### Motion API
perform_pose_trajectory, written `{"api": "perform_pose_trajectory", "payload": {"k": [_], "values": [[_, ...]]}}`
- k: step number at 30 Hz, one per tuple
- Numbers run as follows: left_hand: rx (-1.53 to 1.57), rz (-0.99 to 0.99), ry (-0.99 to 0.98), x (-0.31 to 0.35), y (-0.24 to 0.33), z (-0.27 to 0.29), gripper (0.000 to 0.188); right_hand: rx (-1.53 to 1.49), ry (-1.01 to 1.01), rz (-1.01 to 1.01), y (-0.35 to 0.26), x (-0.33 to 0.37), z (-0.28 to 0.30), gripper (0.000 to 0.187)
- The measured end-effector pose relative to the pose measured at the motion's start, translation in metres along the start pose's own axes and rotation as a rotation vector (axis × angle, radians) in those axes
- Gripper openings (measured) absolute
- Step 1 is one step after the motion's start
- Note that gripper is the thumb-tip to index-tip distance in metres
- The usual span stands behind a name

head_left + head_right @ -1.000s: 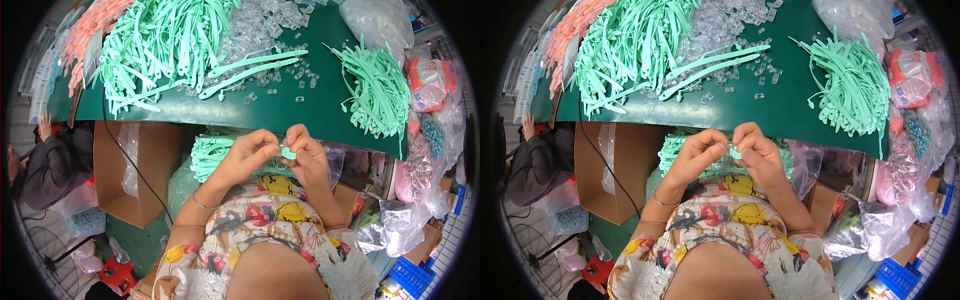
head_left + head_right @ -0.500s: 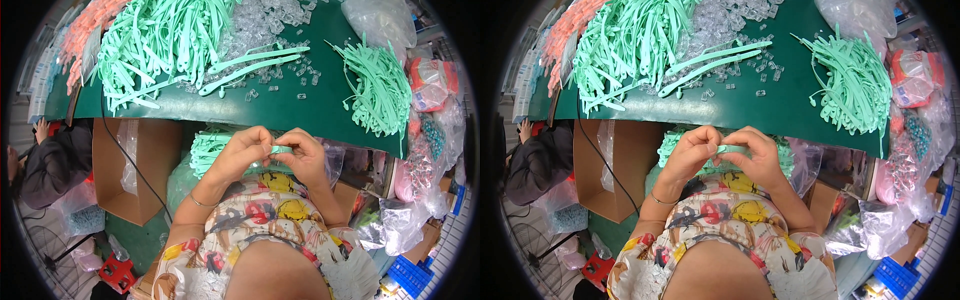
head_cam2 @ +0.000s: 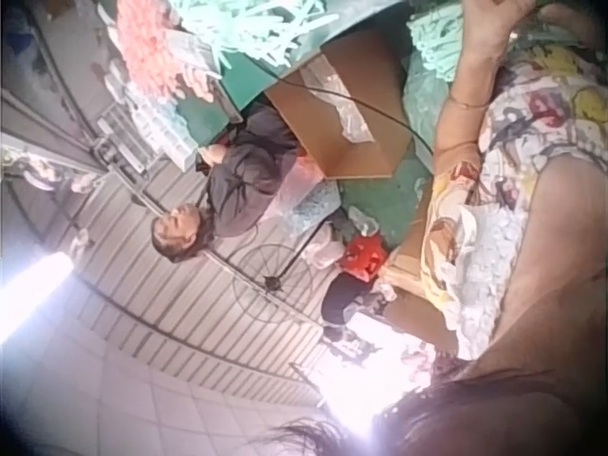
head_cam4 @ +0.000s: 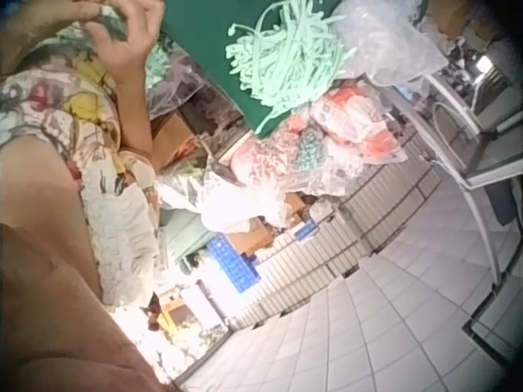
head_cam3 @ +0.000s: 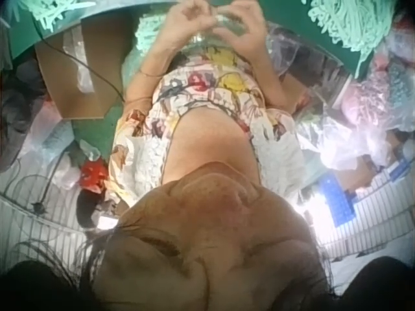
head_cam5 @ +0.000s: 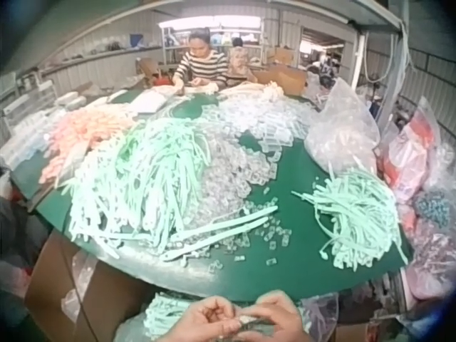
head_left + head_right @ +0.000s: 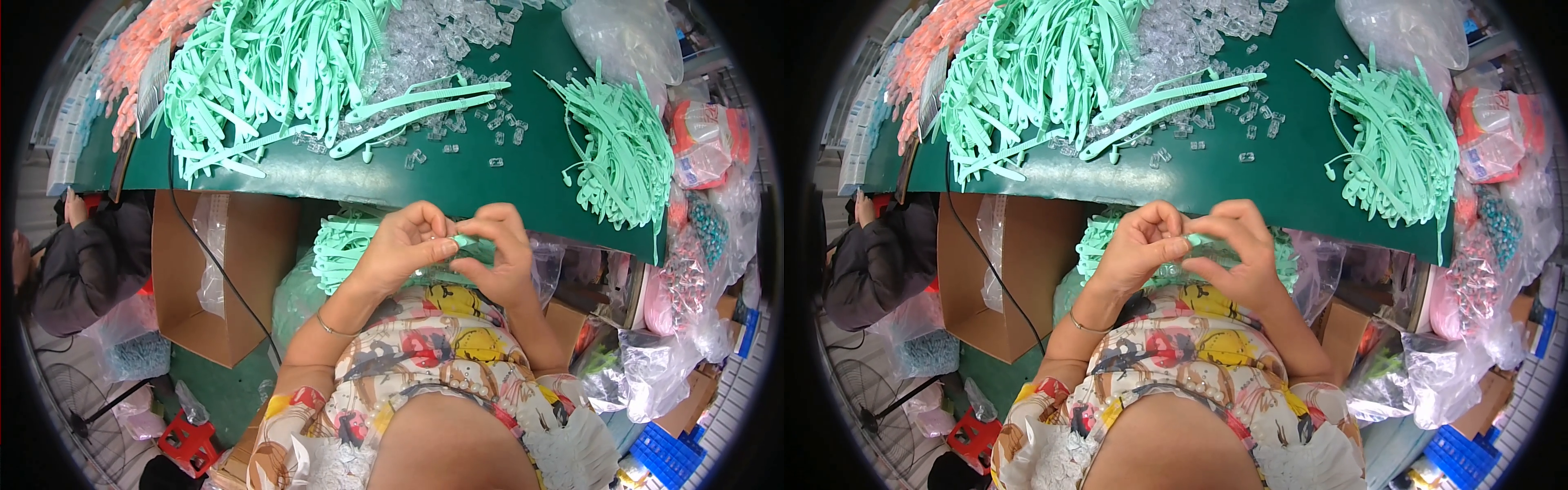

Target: The person assembles small clear plastic buckles by hand at a workstation.

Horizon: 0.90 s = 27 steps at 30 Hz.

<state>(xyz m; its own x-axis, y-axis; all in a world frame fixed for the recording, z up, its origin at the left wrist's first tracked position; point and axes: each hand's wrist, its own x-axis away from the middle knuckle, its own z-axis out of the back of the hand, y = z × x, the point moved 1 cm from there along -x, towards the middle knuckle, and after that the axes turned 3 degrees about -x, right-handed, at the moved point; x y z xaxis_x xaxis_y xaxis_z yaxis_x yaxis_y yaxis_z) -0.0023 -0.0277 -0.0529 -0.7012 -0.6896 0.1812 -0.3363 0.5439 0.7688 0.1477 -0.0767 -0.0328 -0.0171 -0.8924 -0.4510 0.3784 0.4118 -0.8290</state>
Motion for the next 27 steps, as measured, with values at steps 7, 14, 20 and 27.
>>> {"api": "perform_pose_trajectory", "payload": {"k": [7, 14, 20, 27], "values": [[-0.687, -0.246, 0.063, 0.007, 0.01, -0.004, 0.018, -0.109, -0.19, -0.292, -0.002, 0.005, 0.008, 0.014], [-0.535, -0.23, -0.298, 0.007, 0.011, 0.0, 0.015, -0.638, -0.273, -0.333, -0.004, 0.011, 0.004, 0.02], [0.053, 0.064, -0.248, 0.01, 0.002, 0.0, 0.014, -1.057, -0.103, -0.478, 0.004, 0.026, -0.004, 0.017], [-0.328, 0.132, -0.083, 0.008, 0.02, -0.008, 0.023, -0.027, 0.02, 0.017, -0.006, -0.011, 0.003, 0.013]]}}
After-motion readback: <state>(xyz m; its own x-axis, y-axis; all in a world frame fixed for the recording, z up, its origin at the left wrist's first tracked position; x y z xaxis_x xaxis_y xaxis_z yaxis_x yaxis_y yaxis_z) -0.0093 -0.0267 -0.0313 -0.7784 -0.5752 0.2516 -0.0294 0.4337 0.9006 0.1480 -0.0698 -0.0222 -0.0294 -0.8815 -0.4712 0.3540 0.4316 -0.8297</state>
